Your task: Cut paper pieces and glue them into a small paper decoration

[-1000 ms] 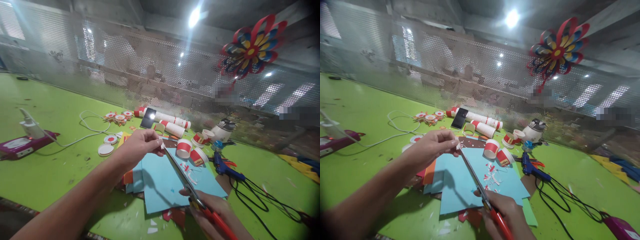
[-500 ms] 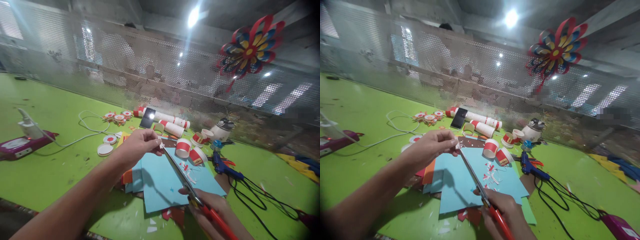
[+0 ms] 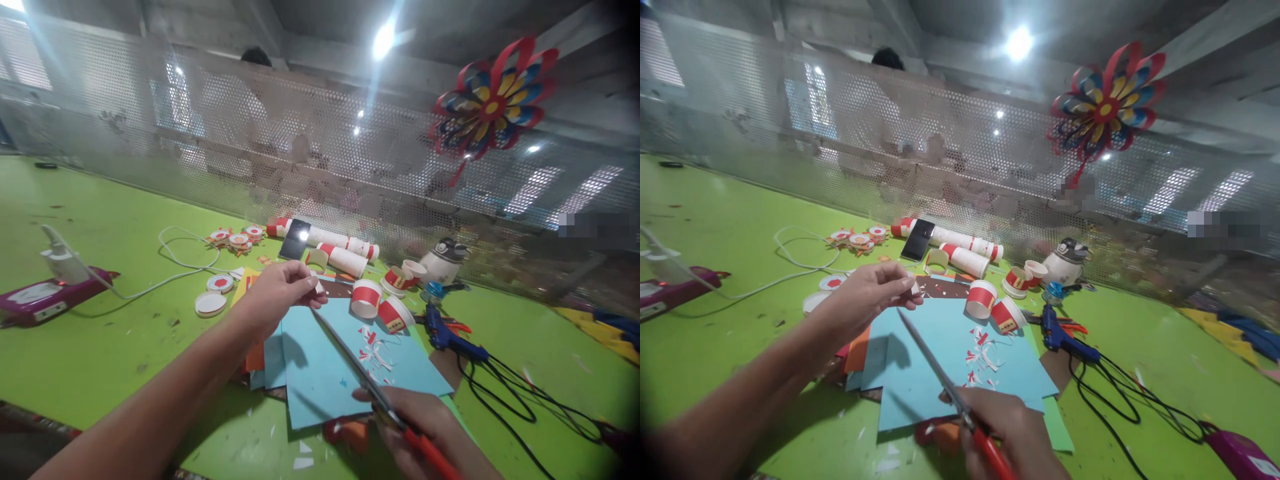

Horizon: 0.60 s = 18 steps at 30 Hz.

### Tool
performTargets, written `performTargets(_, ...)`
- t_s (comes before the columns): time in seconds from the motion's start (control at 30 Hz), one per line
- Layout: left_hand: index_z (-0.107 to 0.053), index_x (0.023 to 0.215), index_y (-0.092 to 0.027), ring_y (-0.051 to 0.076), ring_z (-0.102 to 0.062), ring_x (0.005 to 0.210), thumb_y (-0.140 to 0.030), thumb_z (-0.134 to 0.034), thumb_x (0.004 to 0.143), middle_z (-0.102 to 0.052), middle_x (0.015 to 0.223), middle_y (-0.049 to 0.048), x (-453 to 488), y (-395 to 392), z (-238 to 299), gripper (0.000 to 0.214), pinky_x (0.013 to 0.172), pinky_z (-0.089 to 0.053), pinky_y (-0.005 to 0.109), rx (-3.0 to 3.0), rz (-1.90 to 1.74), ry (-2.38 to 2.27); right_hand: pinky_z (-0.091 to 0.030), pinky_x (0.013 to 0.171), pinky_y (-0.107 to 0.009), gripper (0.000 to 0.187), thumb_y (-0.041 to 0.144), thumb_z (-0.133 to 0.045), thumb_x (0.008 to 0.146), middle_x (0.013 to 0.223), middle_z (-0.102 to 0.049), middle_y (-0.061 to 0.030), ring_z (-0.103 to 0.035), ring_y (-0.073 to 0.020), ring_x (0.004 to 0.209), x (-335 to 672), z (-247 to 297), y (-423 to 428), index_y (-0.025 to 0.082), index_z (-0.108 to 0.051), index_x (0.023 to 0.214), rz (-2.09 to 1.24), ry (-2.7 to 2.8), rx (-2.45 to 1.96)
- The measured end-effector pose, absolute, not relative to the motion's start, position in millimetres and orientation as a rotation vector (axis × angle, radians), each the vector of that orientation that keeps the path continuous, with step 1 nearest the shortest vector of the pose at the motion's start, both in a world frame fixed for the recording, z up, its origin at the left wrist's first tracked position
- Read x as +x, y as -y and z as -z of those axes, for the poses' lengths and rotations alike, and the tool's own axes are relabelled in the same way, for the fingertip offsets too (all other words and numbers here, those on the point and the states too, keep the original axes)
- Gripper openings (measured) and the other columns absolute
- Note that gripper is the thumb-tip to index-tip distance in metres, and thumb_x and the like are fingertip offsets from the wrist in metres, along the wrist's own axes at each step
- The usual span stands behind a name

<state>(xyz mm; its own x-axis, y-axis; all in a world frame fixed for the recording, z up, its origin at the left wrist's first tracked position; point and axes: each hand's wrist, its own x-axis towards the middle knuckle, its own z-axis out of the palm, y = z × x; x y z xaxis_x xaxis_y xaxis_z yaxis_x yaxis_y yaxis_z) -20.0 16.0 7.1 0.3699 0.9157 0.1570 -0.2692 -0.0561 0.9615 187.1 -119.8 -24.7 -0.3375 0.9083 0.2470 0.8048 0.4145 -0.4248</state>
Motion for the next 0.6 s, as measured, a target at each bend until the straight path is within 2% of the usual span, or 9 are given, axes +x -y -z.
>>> performTargets(0.2,-0.051,0.064,-0.014,0.012,-0.058,0.061,-0.019,-0.060,0.073,-0.059,0.062,-0.0001,-18,-13,-7,0.014,0.060,-0.048,0.027,1.273,-1.122,-0.651,-0.053,0.070,-0.022,0.033,0.015,-0.047,0.075,0.099,-0.071,-0.0079,-0.067,-0.0221,0.088,196,33,107,0.017,-0.064,0.104,-0.334,2.165,-1.475)
performTargets(0.37,-0.052,0.067,-0.015,0.011,-0.057,0.062,-0.021,-0.058,0.075,-0.060,0.064,0.0006,-19,-11,-9,0.011,0.062,-0.047,0.026,1.303,-1.168,-0.710,-0.053,0.069,-0.021,0.031,0.017,-0.047,0.077,0.097,-0.071,-0.0076,-0.067,-0.0214,0.086,196,37,106,0.017,-0.062,0.105,-0.386,2.167,-1.511)
performTargets(0.6,-0.053,0.068,-0.015,0.012,-0.057,0.066,-0.024,-0.055,0.077,-0.061,0.067,0.0019,-21,-9,-11,0.013,0.063,-0.046,0.026,1.375,-1.175,-0.772,-0.053,0.066,-0.022,0.024,0.027,-0.047,0.083,0.083,-0.069,-0.0047,-0.065,-0.0179,0.074,181,25,110,0.019,-0.062,0.099,-0.444,2.112,-1.602)
